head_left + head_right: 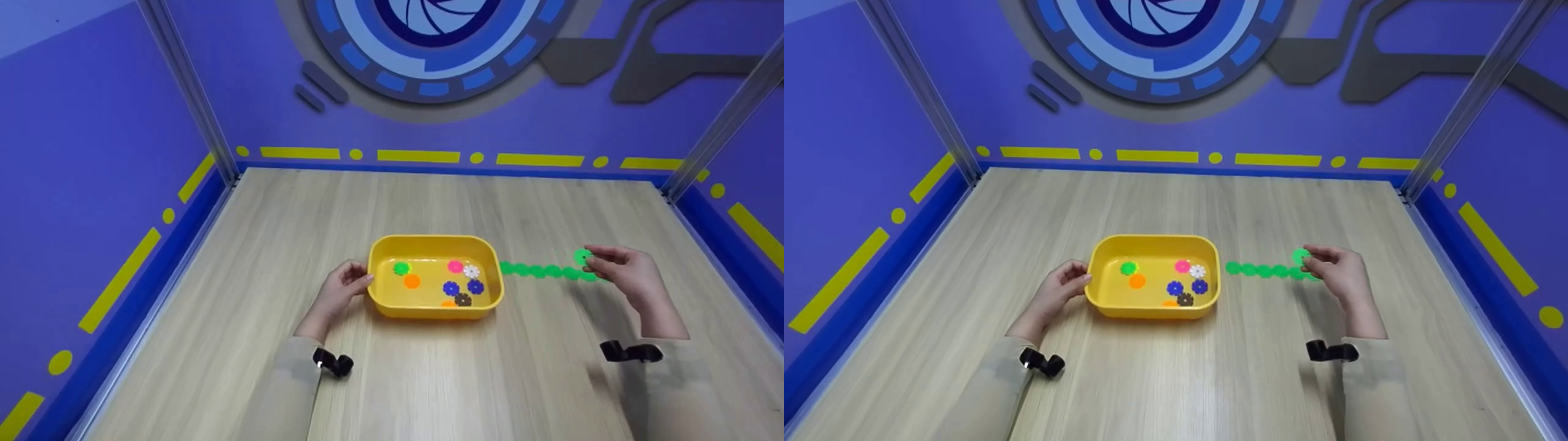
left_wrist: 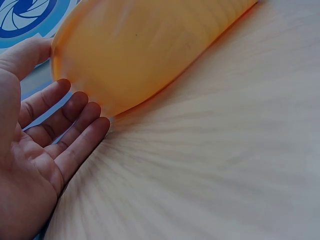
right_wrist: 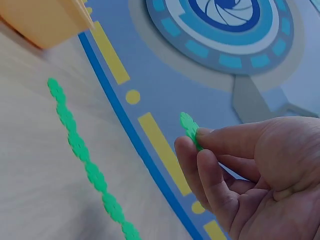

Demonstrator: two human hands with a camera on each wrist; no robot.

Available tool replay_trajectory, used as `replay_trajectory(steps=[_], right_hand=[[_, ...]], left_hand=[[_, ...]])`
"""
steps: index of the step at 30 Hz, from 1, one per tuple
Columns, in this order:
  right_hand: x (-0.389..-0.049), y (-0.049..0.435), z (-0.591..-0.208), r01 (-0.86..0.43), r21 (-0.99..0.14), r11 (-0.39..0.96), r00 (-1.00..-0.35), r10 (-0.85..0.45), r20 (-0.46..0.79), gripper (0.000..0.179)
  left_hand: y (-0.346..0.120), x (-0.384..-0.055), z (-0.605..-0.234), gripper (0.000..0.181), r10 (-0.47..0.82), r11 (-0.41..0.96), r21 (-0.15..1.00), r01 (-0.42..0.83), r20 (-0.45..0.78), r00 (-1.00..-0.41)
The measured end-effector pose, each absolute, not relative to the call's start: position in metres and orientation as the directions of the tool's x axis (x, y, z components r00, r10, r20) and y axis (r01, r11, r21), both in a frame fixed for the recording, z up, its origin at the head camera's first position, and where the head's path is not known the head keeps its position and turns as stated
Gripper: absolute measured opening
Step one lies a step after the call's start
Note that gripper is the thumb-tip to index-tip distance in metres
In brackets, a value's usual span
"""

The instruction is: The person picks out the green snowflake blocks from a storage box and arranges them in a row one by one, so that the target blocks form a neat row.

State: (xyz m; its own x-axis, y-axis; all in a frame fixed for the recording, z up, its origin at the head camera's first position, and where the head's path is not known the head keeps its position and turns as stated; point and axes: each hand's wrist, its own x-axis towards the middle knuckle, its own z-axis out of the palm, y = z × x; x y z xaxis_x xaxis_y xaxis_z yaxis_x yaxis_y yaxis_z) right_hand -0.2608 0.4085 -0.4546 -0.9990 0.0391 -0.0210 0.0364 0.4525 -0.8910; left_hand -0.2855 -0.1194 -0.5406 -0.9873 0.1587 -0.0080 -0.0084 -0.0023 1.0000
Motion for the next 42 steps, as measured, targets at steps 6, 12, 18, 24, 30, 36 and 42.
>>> replay_trajectory(steps=[6,12,18,24,30,36,42], right_hand=[[-0.262,0.431,-0.460,0.084,-0.910,0.407,-0.993,0.114,-0.041,0.057],[-0.261,0.451,-0.468,0.126,-0.939,0.319,-0.983,0.168,-0.075,0.042],[-0.259,0.466,-0.476,0.186,-0.952,0.244,-0.967,0.220,-0.133,0.024],[-0.259,0.479,-0.483,0.243,-0.945,0.220,-0.939,0.299,-0.172,0.022],[-0.261,0.490,-0.487,0.289,-0.932,0.219,-0.909,0.369,-0.195,0.024],[-0.266,0.496,-0.491,0.340,-0.885,0.318,-0.885,0.426,-0.186,0.044],[-0.268,0.498,-0.495,0.395,-0.816,0.421,-0.878,0.435,-0.201,0.052]], left_hand=[[-0.119,-0.286,-0.541,0.026,0.151,-0.001,1.000,-0.016,-0.016,-0.988],[-0.119,-0.285,-0.541,0.026,0.157,-0.004,1.000,-0.016,-0.015,-0.988],[-0.119,-0.284,-0.540,0.023,0.153,-0.003,1.000,-0.010,-0.009,-0.988],[-0.119,-0.285,-0.540,0.023,0.149,0.004,1.000,-0.015,-0.015,-0.989],[-0.119,-0.285,-0.541,0.024,0.146,0.014,1.000,-0.014,-0.016,-0.989],[-0.118,-0.286,-0.540,0.025,0.138,0.022,1.000,-0.018,-0.021,-0.990],[-0.118,-0.285,-0.539,0.024,0.137,0.038,0.999,-0.018,-0.023,-0.990]])
